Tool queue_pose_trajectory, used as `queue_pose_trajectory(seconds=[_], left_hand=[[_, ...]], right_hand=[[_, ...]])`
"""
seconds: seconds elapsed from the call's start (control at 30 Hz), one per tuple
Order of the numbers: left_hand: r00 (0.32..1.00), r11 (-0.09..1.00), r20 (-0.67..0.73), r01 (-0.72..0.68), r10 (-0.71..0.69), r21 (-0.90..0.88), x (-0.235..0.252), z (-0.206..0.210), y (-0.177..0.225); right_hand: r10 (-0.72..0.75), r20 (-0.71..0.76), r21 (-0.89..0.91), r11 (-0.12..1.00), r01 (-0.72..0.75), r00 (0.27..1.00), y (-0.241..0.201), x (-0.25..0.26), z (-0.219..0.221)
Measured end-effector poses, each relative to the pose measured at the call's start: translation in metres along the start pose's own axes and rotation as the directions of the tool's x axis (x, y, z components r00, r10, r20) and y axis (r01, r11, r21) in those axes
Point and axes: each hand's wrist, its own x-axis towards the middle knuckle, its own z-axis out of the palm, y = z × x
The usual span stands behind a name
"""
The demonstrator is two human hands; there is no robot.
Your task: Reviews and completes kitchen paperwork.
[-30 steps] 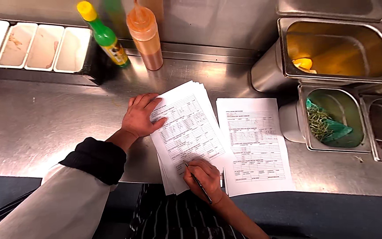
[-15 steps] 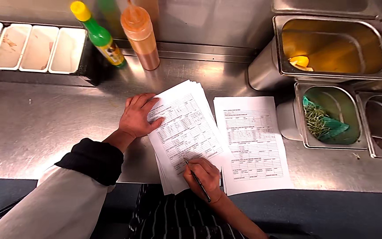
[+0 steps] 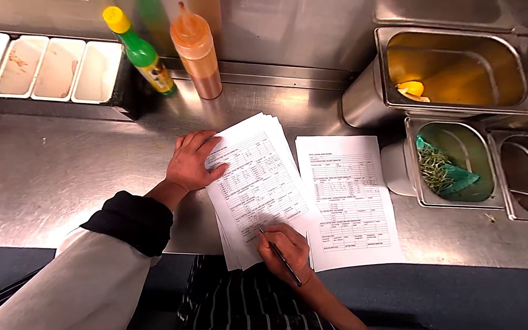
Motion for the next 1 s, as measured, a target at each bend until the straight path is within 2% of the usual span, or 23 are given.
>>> queue_pose_trajectory(seconds=[0.33,0.6,0.8,1.0], left_hand=[[0.999,1.000,0.031,0.011,-0.010,-0.012,0.0003,-0.0021,0.0013],[0.996,0.999,0.087,0.037,-0.037,-0.005,0.0030,-0.0070,0.0050],[0.999,1.000,0.036,0.008,-0.008,0.000,-0.0003,-0.0017,0.0014],[0.998,1.000,0.060,0.029,-0.029,0.000,0.0014,-0.0048,0.0036]], right_hand=[[-0.048,0.059,0.016,0.999,0.047,0.997,-0.0013,-0.0048,-0.0031],[-0.070,0.059,0.013,0.998,0.069,0.996,-0.0012,-0.0055,-0.0054],[-0.057,0.032,-0.014,0.998,0.057,0.998,-0.0007,-0.0070,-0.0036],[-0.045,0.014,-0.010,0.999,0.045,0.999,-0.0008,-0.0059,-0.0054]])
